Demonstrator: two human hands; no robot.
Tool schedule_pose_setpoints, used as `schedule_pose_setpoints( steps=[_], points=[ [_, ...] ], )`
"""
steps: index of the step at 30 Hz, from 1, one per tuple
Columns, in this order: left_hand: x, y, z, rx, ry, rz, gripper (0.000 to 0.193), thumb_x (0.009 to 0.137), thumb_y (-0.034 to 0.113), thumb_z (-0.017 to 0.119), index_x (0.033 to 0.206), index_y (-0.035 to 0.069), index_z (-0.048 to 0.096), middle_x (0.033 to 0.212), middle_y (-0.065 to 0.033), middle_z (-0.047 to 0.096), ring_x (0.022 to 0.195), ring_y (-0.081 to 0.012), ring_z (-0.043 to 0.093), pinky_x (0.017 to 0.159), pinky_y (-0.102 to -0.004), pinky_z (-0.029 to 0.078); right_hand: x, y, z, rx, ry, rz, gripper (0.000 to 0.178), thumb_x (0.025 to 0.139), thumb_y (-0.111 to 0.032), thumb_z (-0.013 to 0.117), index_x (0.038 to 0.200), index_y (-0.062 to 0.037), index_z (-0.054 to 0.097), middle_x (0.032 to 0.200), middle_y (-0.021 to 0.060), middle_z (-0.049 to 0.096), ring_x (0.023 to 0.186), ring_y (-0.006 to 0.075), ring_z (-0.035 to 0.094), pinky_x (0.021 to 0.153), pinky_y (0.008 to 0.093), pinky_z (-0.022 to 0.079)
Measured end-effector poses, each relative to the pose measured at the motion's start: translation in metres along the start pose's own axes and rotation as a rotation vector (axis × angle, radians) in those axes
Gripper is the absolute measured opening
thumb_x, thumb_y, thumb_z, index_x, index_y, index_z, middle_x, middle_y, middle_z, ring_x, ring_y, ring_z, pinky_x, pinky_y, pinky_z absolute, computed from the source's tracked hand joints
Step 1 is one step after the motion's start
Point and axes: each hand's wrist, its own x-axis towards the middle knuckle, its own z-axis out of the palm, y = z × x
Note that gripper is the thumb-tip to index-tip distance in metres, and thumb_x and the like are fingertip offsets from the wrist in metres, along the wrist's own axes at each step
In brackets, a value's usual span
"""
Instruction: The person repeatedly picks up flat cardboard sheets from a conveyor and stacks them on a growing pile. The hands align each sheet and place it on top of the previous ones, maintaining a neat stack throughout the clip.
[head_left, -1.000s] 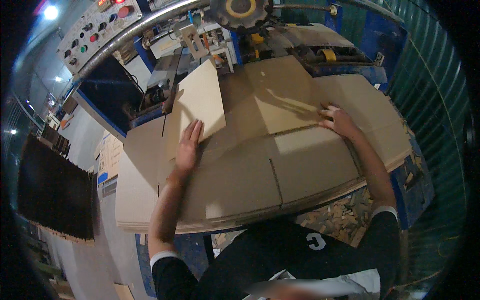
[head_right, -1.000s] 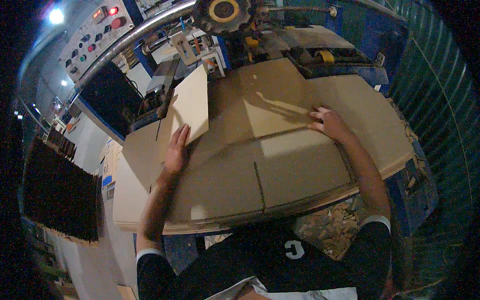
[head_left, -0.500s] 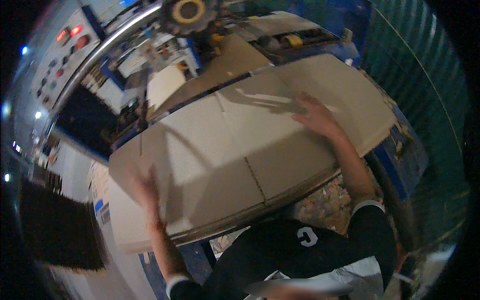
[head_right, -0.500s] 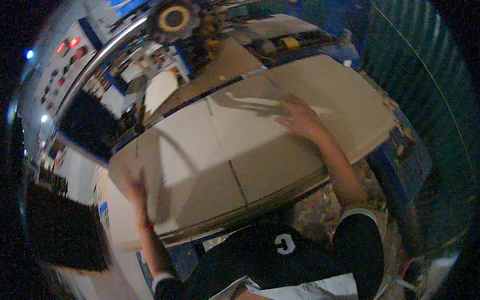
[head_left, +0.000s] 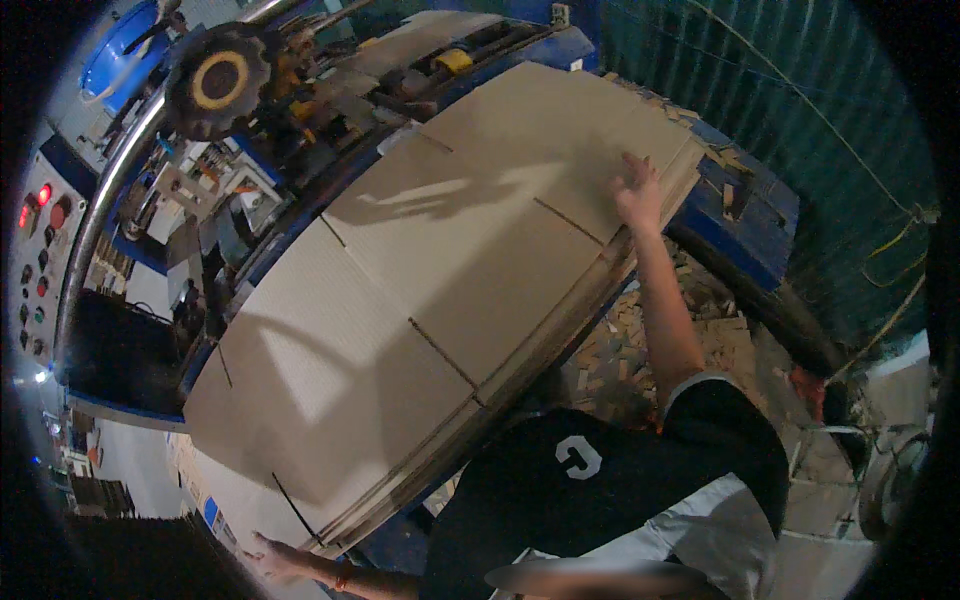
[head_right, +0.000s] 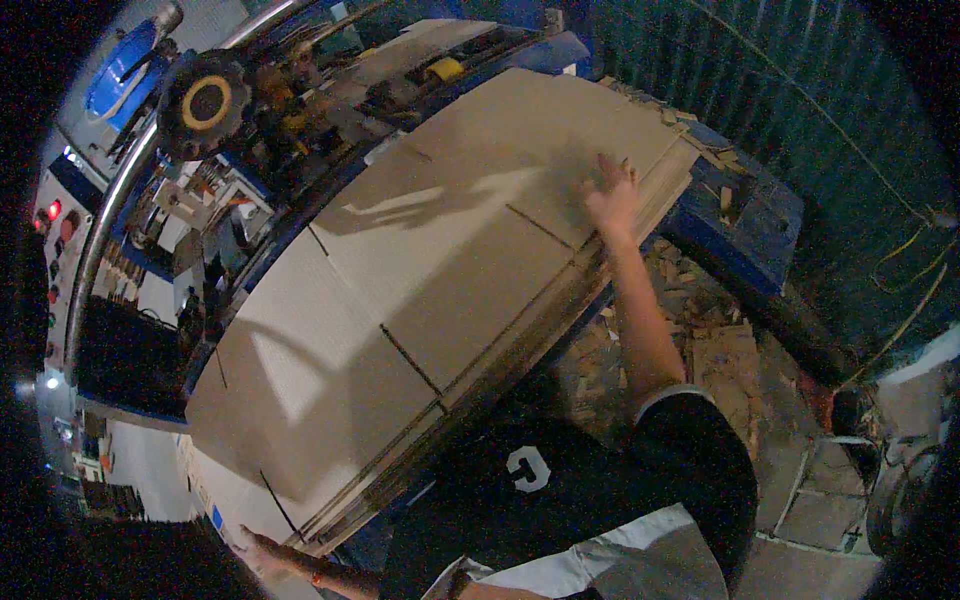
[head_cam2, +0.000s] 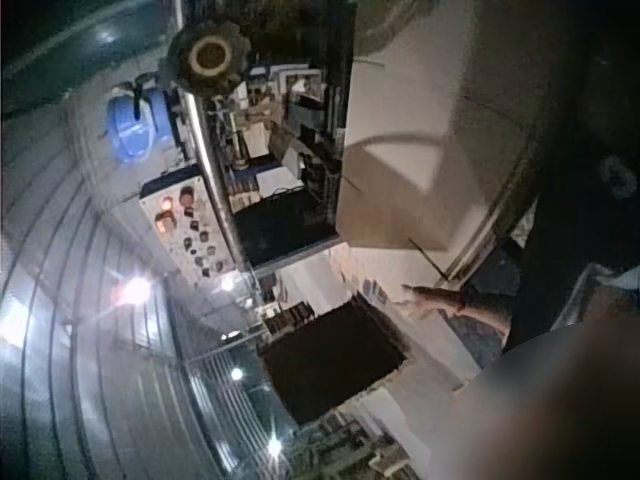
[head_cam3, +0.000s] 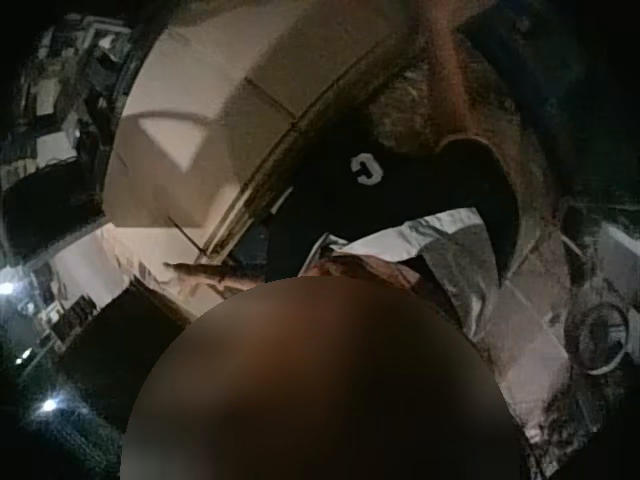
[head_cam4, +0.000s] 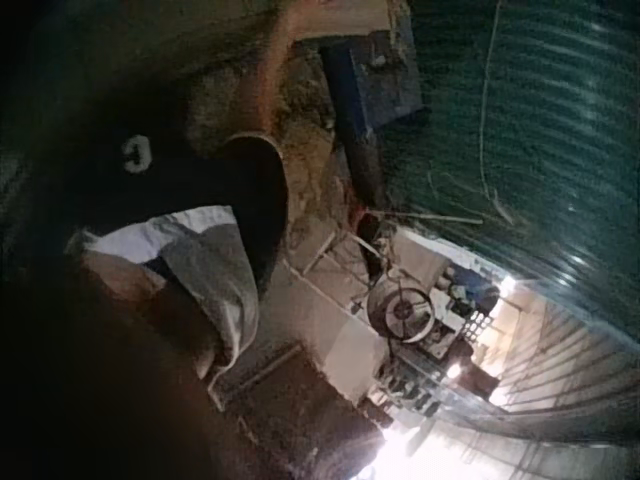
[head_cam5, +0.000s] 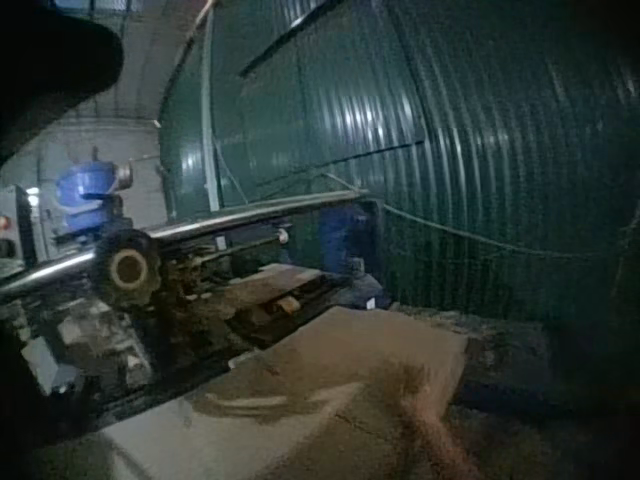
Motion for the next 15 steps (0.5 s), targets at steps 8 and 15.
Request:
schedule_pose_setpoints(
  steps=[8,15],
  points=[
    [0.062,-0.030,-0.033,-1.386,0.075,-0.112,0.042,0.087,0.018,0.053,0.118,-0.010,0.045,0.119,-0.0228,0.050,0.110,-0.0336,0.049,0.095,-0.0437,0.040,0.045,0.028,0.011,0.936,0.474,0.035,0.038,0.080,-0.010,0.061,0.114,0.0015,0.050,0.110,0.0119,0.056,0.098,0.0236,0.055,0.078,0.0346,0.047],
    [0.058,-0.026,-0.008,-1.243,-0.368,-0.332,0.035,0.084,0.016,0.057,0.112,-0.005,0.052,0.110,-0.0140,0.056,0.101,-0.0253,0.054,0.090,-0.0337,0.043,0.081,-0.019,-0.057,1.057,-0.102,0.128,0.039,0.084,-0.004,0.053,0.122,-0.0049,0.046,0.115,0.0069,0.055,0.100,0.0202,0.054,0.084,0.0358,0.045]
  ],
)
